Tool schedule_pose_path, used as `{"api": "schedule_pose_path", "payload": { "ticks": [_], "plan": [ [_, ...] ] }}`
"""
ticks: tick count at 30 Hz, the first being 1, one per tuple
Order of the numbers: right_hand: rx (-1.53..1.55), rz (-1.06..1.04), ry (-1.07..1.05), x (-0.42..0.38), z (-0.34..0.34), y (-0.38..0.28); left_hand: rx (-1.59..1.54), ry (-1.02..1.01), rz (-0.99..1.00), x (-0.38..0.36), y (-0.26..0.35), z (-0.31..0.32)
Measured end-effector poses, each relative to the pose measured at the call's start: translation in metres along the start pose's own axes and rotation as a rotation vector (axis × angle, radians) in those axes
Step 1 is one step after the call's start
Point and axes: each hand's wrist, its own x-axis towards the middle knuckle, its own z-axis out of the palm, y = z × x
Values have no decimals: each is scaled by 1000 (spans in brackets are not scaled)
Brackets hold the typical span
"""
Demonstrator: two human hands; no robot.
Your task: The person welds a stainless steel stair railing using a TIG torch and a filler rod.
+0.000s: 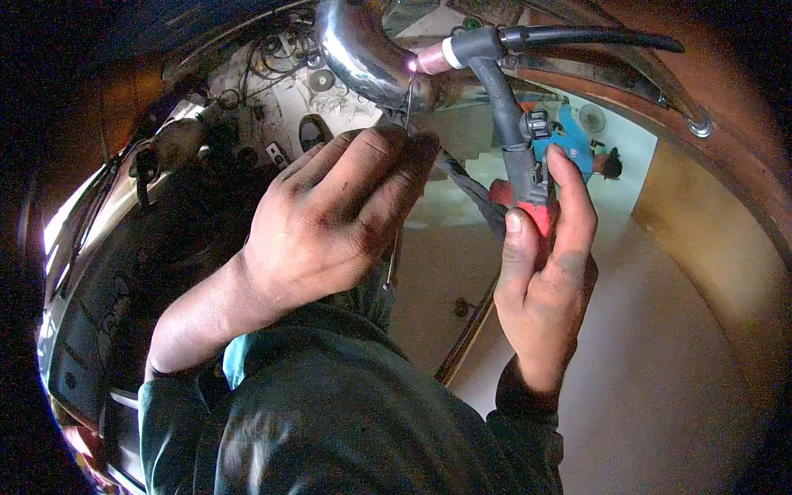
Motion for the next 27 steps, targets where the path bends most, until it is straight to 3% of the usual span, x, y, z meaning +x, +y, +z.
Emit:
{"api": "schedule_pose_path", "payload": {
  "ticks": [2,4,6,7,9,12,27],
  "plan": [
    [-69,-71,4,1,-1,2,41,29,-4,0,0,4],
    [-24,-117,11,2,1,8,-839,-42,-11,-11,-17,6],
    [21,-161,18,2,4,18,-900,-60,-24,-16,-18,7],
    [43,-184,22,2,6,21,-522,-39,-30,-17,-10,8],
    [-207,-157,31,-1,-3,7,79,70,31,-3,-1,12],
    [-135,-49,34,-3,-2,3,11,-11,33,-3,-1,3],
    [-206,-149,42,-1,-3,3,-4,-7,-10,0,2,3]
  ]
}}
